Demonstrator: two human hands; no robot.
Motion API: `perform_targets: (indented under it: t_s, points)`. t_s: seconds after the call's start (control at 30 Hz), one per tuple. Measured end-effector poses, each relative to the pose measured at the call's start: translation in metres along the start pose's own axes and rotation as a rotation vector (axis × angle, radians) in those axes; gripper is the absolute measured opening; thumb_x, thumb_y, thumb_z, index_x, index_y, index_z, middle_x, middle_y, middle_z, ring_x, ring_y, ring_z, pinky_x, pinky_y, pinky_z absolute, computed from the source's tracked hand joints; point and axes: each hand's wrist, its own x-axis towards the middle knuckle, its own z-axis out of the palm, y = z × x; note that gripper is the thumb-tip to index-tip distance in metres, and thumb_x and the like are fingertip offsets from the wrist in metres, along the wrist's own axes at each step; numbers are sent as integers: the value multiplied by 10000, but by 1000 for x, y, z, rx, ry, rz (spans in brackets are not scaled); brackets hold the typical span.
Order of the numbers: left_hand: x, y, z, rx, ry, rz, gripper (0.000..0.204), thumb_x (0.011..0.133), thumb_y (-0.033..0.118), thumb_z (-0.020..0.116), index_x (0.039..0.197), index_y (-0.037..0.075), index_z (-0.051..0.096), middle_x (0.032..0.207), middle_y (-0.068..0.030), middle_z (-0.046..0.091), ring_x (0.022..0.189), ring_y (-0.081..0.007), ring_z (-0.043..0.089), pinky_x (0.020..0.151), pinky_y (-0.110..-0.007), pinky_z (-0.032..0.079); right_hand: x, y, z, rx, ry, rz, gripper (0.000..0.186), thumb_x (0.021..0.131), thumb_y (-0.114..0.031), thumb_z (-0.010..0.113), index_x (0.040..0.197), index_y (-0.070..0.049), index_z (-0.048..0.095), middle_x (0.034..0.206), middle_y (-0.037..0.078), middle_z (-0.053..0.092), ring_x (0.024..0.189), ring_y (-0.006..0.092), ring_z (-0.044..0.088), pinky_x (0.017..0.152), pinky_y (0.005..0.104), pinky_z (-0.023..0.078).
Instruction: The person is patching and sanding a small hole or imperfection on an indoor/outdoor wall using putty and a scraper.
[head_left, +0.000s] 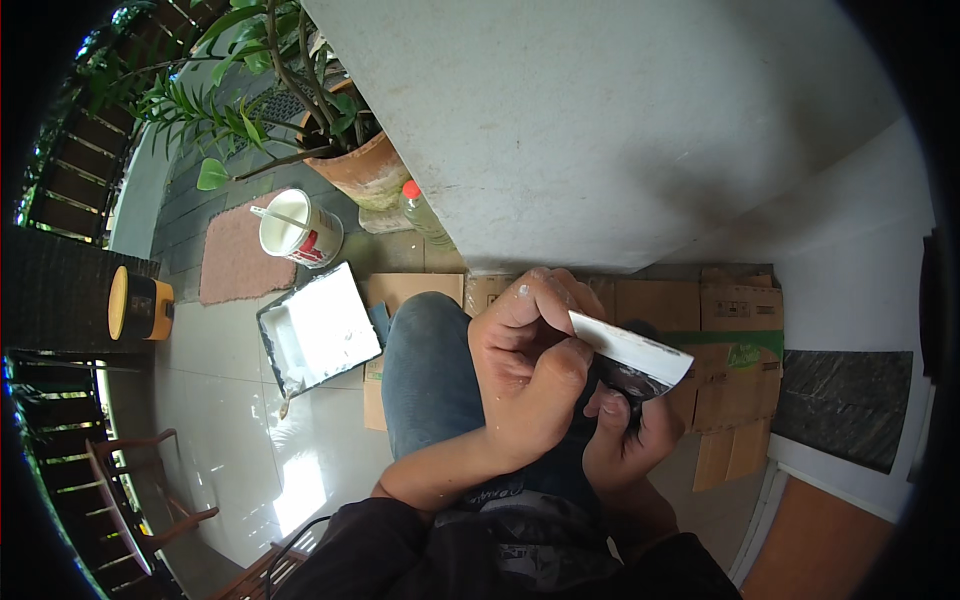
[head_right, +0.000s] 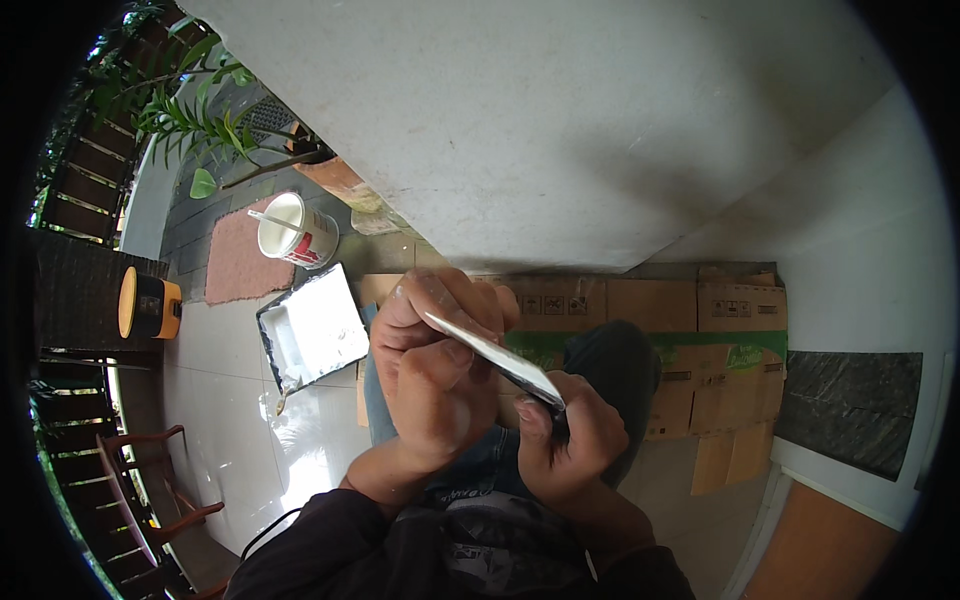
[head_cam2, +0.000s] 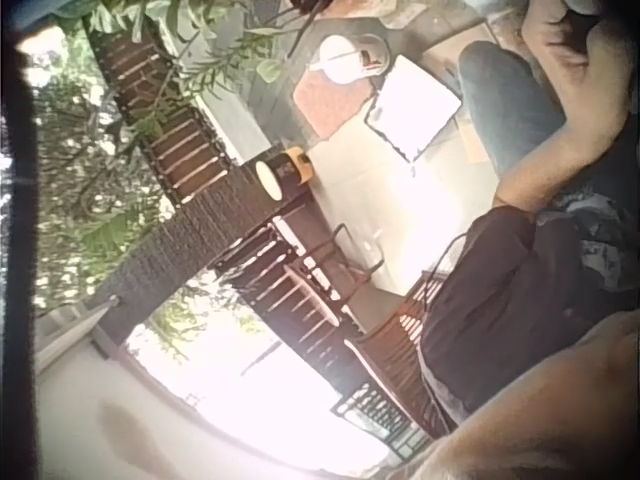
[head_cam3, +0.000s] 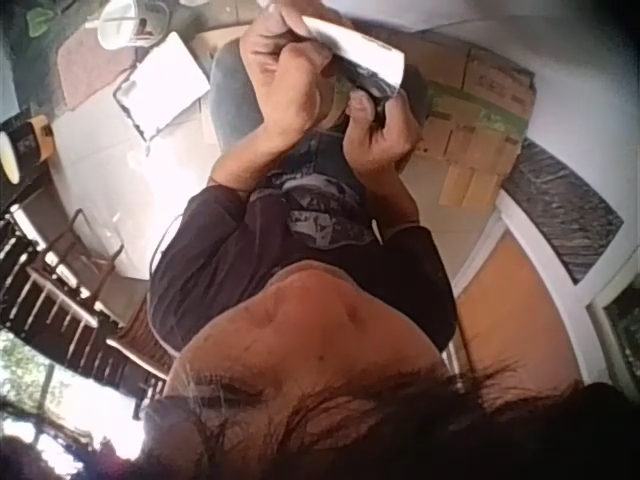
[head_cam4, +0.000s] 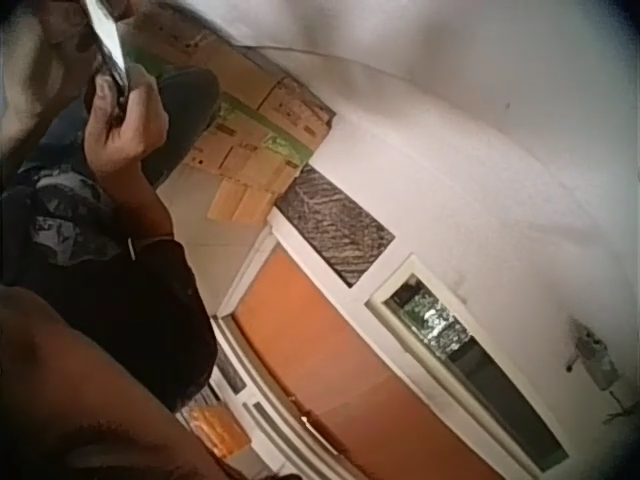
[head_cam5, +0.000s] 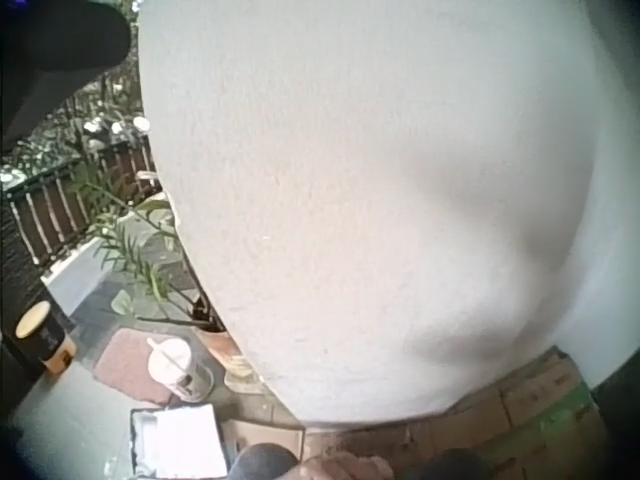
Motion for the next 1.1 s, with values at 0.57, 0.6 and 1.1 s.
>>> perform_targets:
  t_s: [0.57,0.6,1.1]
  points:
    - [-2,-21,9,-259,5,125,28,767,63,478,745,62,460,635,-53,449,501,-119,377,546,-291,307,5,6,6,-97,52,-227,233,886,-166,604,905,62,563,709,130,595,570,235,619,511,296,476]
    - [-3,-19,10,-282,-8,110,56,741,-7,440,755,47,441,680,-55,439,570,-126,375,573,-293,334,4,5,6,-100,53,-232,233,886,-166,604,905,62,563,709,130,595,570,235,619,511,296,476]
    - [2,5,10,-21,-460,-402,799,899,549,356,1450,-21,251,1007,-105,549,799,-147,489,752,-261,406,7,-11,-19,1091,-482,641,352,1026,-255,362,935,45,522,672,104,551,542,164,554,502,263,459]
